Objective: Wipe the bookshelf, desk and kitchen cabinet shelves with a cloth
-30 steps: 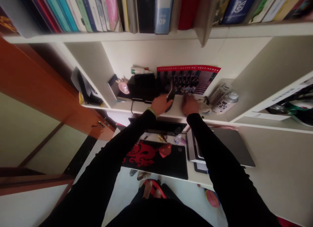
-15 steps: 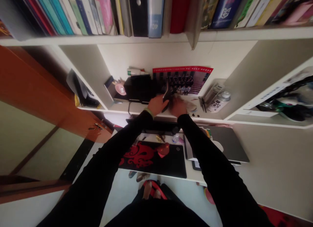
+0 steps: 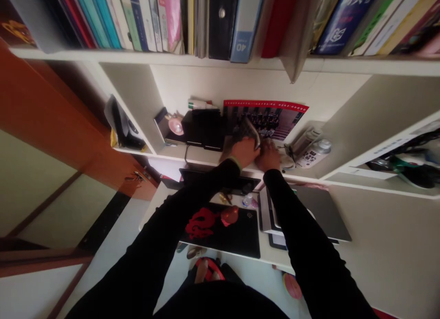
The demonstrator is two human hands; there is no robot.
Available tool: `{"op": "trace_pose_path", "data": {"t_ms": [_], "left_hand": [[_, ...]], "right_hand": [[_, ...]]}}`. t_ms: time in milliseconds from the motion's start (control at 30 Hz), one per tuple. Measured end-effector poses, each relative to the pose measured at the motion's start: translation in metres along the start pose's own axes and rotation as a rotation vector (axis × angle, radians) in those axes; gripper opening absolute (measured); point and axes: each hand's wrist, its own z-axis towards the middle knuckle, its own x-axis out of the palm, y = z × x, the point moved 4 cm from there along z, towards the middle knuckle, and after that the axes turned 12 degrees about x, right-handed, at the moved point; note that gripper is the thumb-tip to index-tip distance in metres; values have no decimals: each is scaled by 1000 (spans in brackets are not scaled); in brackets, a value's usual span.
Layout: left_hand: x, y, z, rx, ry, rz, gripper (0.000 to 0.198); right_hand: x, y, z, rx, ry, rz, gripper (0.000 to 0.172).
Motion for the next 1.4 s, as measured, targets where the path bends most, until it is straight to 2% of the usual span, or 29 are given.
{"op": "trace_pose_path", "data": {"t_ms": [100,233,400,633,733,833,967,1200,1300,1400], "left_hand": [[7,-5,8,-23,-33,-37,51],[16,1,9,-40,-82,-77,65],[29,8,-6,9,-95,-69,51],[40,3,-34,56,-128,43,35],[40,3,-45,128,-147,69,36],[38,4,-52,191,-106,77,38],[27,6,-54,252,-97,80,41],[9,14,-52,312,-97,84,45],[10,20,-52,308,-101,89,45],[15,28,-48,300,-116,98,46]], "right_hand": [[0,-4,2,63,-20,8,59],[-2,-6,3,60,11,6,57],[-8,-2,2,47,21,7,51],[-10,1,1,51,-16,34,48],[-10,0,0,69,-22,44,50],[-10,-3,-1,151,4,60,56],[-12,-3,-3,215,38,72,59],[-13,0,-2,78,-3,67,63],[-13,1,-2,12,2,27,63],[-14,1,-1,55,18,7,59]]}}
